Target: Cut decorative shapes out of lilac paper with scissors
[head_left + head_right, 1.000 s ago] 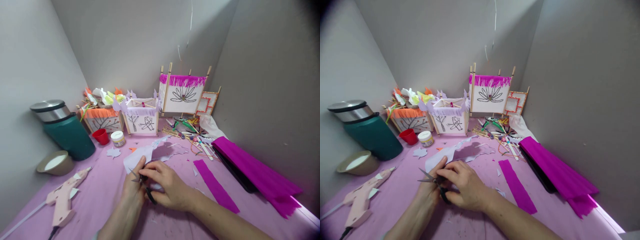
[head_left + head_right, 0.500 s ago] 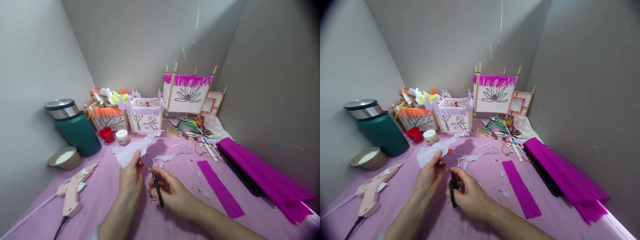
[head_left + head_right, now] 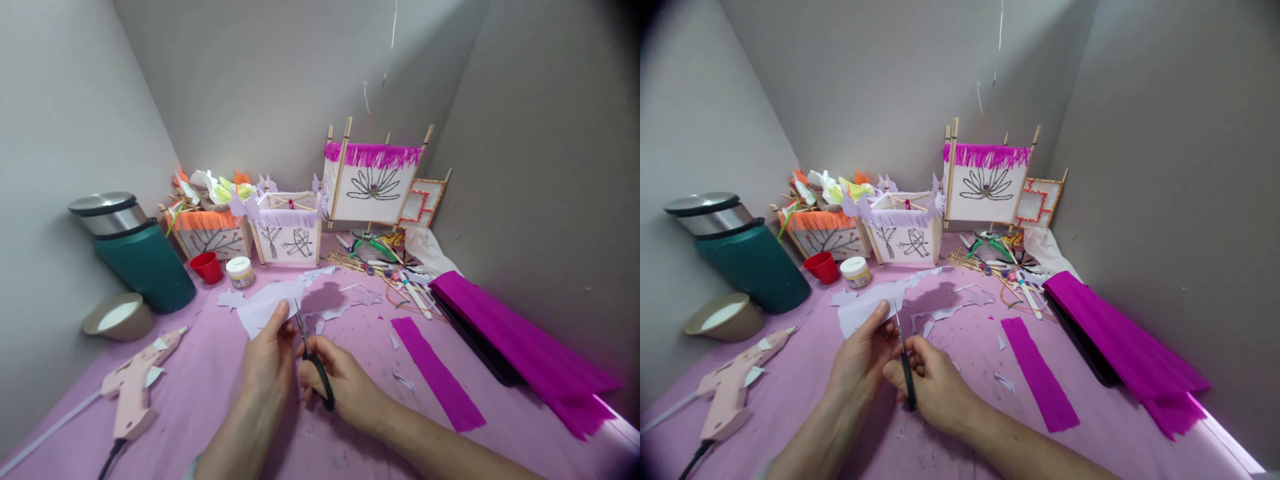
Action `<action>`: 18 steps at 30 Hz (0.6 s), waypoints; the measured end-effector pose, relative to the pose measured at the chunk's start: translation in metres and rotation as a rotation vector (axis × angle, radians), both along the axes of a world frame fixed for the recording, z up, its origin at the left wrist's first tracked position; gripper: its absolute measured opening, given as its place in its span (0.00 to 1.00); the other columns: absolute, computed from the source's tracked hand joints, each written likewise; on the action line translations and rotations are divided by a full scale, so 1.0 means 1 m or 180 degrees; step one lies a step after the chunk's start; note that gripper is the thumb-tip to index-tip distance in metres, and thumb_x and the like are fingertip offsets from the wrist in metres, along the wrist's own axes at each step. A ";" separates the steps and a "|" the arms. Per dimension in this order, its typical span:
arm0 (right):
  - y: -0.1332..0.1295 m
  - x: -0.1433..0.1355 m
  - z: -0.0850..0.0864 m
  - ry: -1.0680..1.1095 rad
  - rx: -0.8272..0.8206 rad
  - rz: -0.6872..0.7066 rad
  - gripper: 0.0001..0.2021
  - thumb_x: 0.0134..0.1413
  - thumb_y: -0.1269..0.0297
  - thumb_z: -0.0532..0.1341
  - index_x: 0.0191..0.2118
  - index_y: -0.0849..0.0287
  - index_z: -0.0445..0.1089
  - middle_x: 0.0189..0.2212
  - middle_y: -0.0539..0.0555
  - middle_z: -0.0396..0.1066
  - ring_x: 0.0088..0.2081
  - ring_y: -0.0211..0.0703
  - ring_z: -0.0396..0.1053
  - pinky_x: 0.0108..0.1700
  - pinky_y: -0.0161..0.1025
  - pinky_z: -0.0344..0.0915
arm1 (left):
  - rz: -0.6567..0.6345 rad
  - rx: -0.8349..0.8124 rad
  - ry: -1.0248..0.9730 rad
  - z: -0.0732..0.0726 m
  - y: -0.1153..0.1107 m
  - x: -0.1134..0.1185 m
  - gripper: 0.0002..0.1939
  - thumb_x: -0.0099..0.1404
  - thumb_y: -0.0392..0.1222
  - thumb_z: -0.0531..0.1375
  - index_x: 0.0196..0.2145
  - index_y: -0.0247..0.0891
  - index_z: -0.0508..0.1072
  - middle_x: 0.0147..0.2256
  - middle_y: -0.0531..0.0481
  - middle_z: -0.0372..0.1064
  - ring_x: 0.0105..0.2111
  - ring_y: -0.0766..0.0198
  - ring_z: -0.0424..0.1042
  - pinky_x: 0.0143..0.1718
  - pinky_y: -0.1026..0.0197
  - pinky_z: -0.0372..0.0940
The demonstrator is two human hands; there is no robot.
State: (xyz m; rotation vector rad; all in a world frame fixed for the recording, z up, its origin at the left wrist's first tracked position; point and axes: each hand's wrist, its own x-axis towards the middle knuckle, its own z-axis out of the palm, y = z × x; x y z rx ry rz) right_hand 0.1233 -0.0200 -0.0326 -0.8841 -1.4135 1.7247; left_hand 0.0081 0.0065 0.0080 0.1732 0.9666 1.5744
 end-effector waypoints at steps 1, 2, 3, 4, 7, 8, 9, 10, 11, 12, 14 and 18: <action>0.000 -0.002 0.000 0.0039 0.0008 -0.0009 0.17 0.56 0.49 0.61 0.41 0.59 0.62 0.26 0.47 0.65 0.25 0.36 0.65 0.28 0.33 0.61 | -0.0132 -0.0114 -0.0049 0.001 -0.002 0.002 0.08 0.59 0.36 0.64 0.26 0.36 0.67 0.19 0.57 0.61 0.17 0.72 0.61 0.18 0.69 0.59; -0.001 -0.003 0.001 0.0076 0.0032 -0.0031 0.18 0.56 0.48 0.61 0.41 0.59 0.62 0.26 0.47 0.64 0.25 0.36 0.65 0.28 0.33 0.60 | -0.0256 -0.0218 -0.0097 0.002 -0.003 0.004 0.09 0.59 0.38 0.63 0.25 0.36 0.67 0.18 0.56 0.61 0.16 0.71 0.61 0.17 0.68 0.59; -0.001 -0.005 0.001 0.0107 0.0076 -0.0071 0.19 0.56 0.47 0.60 0.41 0.59 0.62 0.26 0.47 0.64 0.25 0.35 0.64 0.28 0.33 0.60 | -0.0349 -0.0290 -0.0142 0.003 -0.004 0.005 0.10 0.60 0.40 0.63 0.25 0.37 0.66 0.18 0.56 0.61 0.16 0.70 0.62 0.17 0.67 0.60; -0.001 -0.007 0.001 0.0131 0.0134 -0.0118 0.19 0.57 0.47 0.60 0.41 0.59 0.61 0.26 0.47 0.63 0.25 0.35 0.63 0.28 0.33 0.60 | -0.0392 -0.0328 -0.0185 0.003 -0.005 0.007 0.10 0.60 0.40 0.62 0.25 0.36 0.66 0.18 0.56 0.62 0.16 0.70 0.62 0.18 0.67 0.60; 0.000 -0.010 0.001 0.0151 0.0290 -0.0224 0.19 0.58 0.47 0.58 0.41 0.59 0.61 0.26 0.47 0.62 0.27 0.36 0.62 0.30 0.34 0.60 | -0.0311 -0.0388 -0.0259 0.005 -0.004 0.009 0.09 0.62 0.38 0.61 0.25 0.36 0.67 0.19 0.55 0.64 0.17 0.70 0.64 0.19 0.68 0.62; 0.000 -0.011 0.000 0.0142 0.0318 -0.0264 0.18 0.59 0.47 0.58 0.41 0.59 0.61 0.26 0.47 0.62 0.27 0.36 0.62 0.30 0.34 0.59 | -0.0262 -0.0385 -0.0274 0.006 -0.004 0.009 0.08 0.62 0.37 0.61 0.26 0.36 0.67 0.19 0.54 0.64 0.17 0.70 0.64 0.20 0.68 0.62; 0.000 -0.011 0.000 0.0134 0.0346 -0.0295 0.18 0.59 0.47 0.57 0.40 0.59 0.61 0.27 0.47 0.61 0.27 0.36 0.61 0.29 0.34 0.59 | -0.0223 -0.0372 -0.0289 0.007 -0.003 0.009 0.08 0.62 0.37 0.61 0.26 0.35 0.68 0.20 0.54 0.65 0.18 0.70 0.65 0.20 0.68 0.62; 0.000 -0.012 0.000 0.0130 0.0370 -0.0330 0.18 0.59 0.47 0.57 0.40 0.59 0.61 0.27 0.47 0.61 0.27 0.36 0.60 0.29 0.34 0.58 | -0.0190 -0.0359 -0.0301 0.008 -0.002 0.010 0.07 0.62 0.36 0.60 0.27 0.35 0.68 0.20 0.54 0.65 0.18 0.70 0.65 0.20 0.68 0.63; 0.000 -0.011 0.000 0.0134 0.0395 -0.0367 0.17 0.60 0.47 0.57 0.39 0.59 0.61 0.27 0.47 0.60 0.27 0.36 0.59 0.29 0.34 0.58 | -0.0166 -0.0341 -0.0312 0.009 -0.002 0.011 0.06 0.62 0.35 0.60 0.28 0.35 0.69 0.20 0.54 0.66 0.18 0.71 0.66 0.21 0.69 0.63; -0.001 -0.011 0.000 0.0146 0.0415 -0.0399 0.17 0.60 0.47 0.57 0.38 0.59 0.61 0.27 0.47 0.60 0.27 0.36 0.59 0.29 0.34 0.57 | -0.0159 -0.0317 -0.0326 0.010 -0.001 0.012 0.05 0.62 0.34 0.60 0.28 0.35 0.69 0.21 0.54 0.67 0.18 0.71 0.66 0.21 0.69 0.63; -0.002 -0.010 0.002 0.0174 0.0469 -0.0480 0.17 0.60 0.48 0.56 0.37 0.59 0.60 0.27 0.47 0.59 0.28 0.36 0.58 0.30 0.34 0.57 | -0.0168 -0.0285 -0.0344 0.011 -0.001 0.015 0.03 0.61 0.32 0.61 0.30 0.35 0.70 0.21 0.54 0.68 0.18 0.71 0.66 0.21 0.68 0.63; -0.002 -0.008 0.006 0.0207 0.0559 -0.0697 0.17 0.60 0.48 0.57 0.37 0.59 0.61 0.28 0.47 0.58 0.29 0.35 0.56 0.30 0.33 0.56 | -0.0194 -0.0249 -0.0342 0.009 0.001 0.020 0.03 0.59 0.33 0.63 0.31 0.36 0.71 0.21 0.55 0.69 0.17 0.70 0.66 0.21 0.67 0.63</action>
